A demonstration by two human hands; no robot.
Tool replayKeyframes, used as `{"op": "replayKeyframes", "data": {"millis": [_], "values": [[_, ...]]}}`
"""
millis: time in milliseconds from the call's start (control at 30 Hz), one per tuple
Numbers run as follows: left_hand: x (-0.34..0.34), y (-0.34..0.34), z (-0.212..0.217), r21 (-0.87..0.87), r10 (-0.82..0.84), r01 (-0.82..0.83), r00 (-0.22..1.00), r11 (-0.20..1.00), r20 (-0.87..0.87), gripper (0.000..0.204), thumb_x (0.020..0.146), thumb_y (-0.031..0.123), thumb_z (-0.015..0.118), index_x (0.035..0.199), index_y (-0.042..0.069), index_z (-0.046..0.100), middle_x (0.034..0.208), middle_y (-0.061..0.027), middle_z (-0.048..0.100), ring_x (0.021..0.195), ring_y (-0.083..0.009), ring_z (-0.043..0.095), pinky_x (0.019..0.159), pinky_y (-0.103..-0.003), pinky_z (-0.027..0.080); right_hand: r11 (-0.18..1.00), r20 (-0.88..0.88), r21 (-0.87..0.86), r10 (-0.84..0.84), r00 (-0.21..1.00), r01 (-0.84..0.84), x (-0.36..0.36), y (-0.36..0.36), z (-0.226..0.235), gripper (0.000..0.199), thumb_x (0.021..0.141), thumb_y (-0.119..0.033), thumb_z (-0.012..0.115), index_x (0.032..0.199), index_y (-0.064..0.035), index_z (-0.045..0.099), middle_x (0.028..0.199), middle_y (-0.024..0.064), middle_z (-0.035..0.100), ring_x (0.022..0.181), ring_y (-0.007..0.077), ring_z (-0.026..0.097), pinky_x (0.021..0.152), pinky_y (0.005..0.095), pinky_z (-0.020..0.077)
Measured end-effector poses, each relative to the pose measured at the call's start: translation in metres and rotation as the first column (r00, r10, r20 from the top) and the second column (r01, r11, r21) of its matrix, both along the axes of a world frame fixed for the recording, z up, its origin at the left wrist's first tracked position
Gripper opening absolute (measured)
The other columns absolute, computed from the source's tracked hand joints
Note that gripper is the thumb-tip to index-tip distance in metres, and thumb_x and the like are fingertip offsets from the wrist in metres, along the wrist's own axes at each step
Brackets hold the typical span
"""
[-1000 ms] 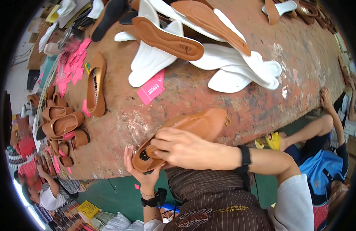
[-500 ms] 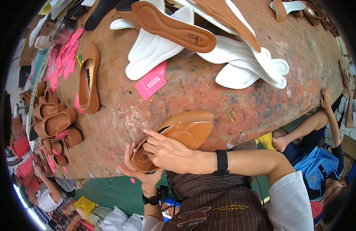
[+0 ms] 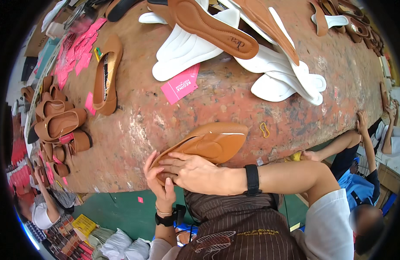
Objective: The person inserts white insoles into brown flat shoes on a workbench. They pick up a shoe, place an insole inside, and press it down to fit, repeating this process for multiple pairs of shoes.
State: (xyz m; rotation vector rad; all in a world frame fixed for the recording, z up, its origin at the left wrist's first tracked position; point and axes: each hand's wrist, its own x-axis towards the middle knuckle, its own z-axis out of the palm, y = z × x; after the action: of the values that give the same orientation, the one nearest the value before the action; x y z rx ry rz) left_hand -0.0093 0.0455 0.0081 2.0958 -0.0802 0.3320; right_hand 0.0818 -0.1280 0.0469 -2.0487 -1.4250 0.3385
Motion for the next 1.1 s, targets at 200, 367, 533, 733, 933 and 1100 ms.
{"op": "replayKeyframes", "data": {"millis": [200, 367, 533, 733, 933, 1100], "values": [[0.003, -0.010, 0.004, -0.063, 0.079, -0.081, 0.997, 0.995, -0.026, 0.035, 0.096, 0.032, 0.057, 0.111, 0.004, 0.043, 0.143, -0.0318, 0.042, 0.125, -0.0418, 0.050, 0.107, -0.053, 0.039, 0.952, 0.287, -0.211, -0.158, 0.945, 0.223, -0.004, -0.029, 0.018, 0.042, 0.079, -0.017, 0.059, 0.114, 0.0021, 0.071, 0.132, 0.0166, 0.065, 0.126, 0.0276, 0.059, 0.122, 0.0438, 0.0270], [0.002, -0.052, 0.048, 0.222, 0.098, -0.072, 0.990, 0.972, -0.106, 0.050, 0.091, 0.037, 0.068, 0.121, 0.002, 0.049, 0.151, -0.0320, 0.034, 0.124, -0.0450, 0.050, 0.104, -0.052, 0.042, 0.854, 0.326, 0.102, -0.514, 0.794, 0.511, 0.024, -0.051, 0.012, 0.051, 0.075, -0.016, 0.068, 0.124, 0.0003, 0.066, 0.122, 0.0173, 0.068, 0.126, 0.0315, 0.058, 0.119, 0.0569, 0.0256], [0.020, -0.077, 0.088, 0.255, 0.007, 0.103, 0.917, 0.961, -0.398, 0.056, 0.089, 0.035, 0.072, 0.131, 0.001, 0.055, 0.145, -0.0224, 0.046, 0.123, -0.0413, 0.055, 0.096, -0.046, 0.049, 0.483, -0.035, -0.095, -0.875, 0.482, 0.870, 0.067, -0.058, 0.047, 0.081, 0.081, -0.023, 0.079, 0.147, -0.0012, 0.039, 0.112, 0.0212, 0.067, 0.109, 0.0381, 0.064, 0.098, 0.0504, 0.0466], [0.086, -0.075, 0.062, 0.205, 0.002, 0.068, 0.946, 0.976, -0.323, 0.059, 0.073, 0.011, 0.085, 0.126, 0.005, 0.060, 0.117, -0.0125, 0.055, 0.083, -0.0246, 0.064, 0.071, -0.037, 0.054, 0.589, -0.571, -0.096, -0.693, 0.440, 0.802, 0.051, -0.075, 0.040, 0.017, 0.081, -0.001, 0.077, 0.096, 0.0034, 0.070, 0.096, 0.0119, 0.063, 0.086, 0.0194, 0.065, 0.077, 0.0277, 0.0518], [0.098, -0.060, 0.043, 0.118, -0.150, 0.172, 0.973, 0.978, -0.177, 0.033, 0.068, 0.005, 0.087, 0.095, -0.002, 0.070, 0.105, -0.0084, 0.059, 0.080, -0.0196, 0.062, 0.065, -0.031, 0.052, 0.651, -0.782, 0.142, -0.388, 0.488, 0.746, 0.048, -0.084, 0.035, 0.019, 0.084, 0.006, 0.071, 0.102, 0.0052, 0.068, 0.099, 0.0086, 0.063, 0.091, 0.0159, 0.064, 0.080, 0.0295, 0.0526], [0.106, -0.057, 0.038, 0.054, -0.172, 0.184, 0.968, 0.981, -0.185, 0.025, 0.070, 0.002, 0.086, 0.085, -0.005, 0.068, 0.102, -0.0076, 0.059, 0.083, -0.0154, 0.063, 0.063, -0.028, 0.053, 0.594, -0.280, -0.051, -0.780, 0.559, 0.803, 0.042, -0.077, 0.032, 0.035, 0.072, -0.007, 0.084, 0.102, 0.0015, 0.068, 0.090, 0.0157, 0.058, 0.086, 0.0294, 0.057, 0.076, 0.0394, 0.0488]]}}
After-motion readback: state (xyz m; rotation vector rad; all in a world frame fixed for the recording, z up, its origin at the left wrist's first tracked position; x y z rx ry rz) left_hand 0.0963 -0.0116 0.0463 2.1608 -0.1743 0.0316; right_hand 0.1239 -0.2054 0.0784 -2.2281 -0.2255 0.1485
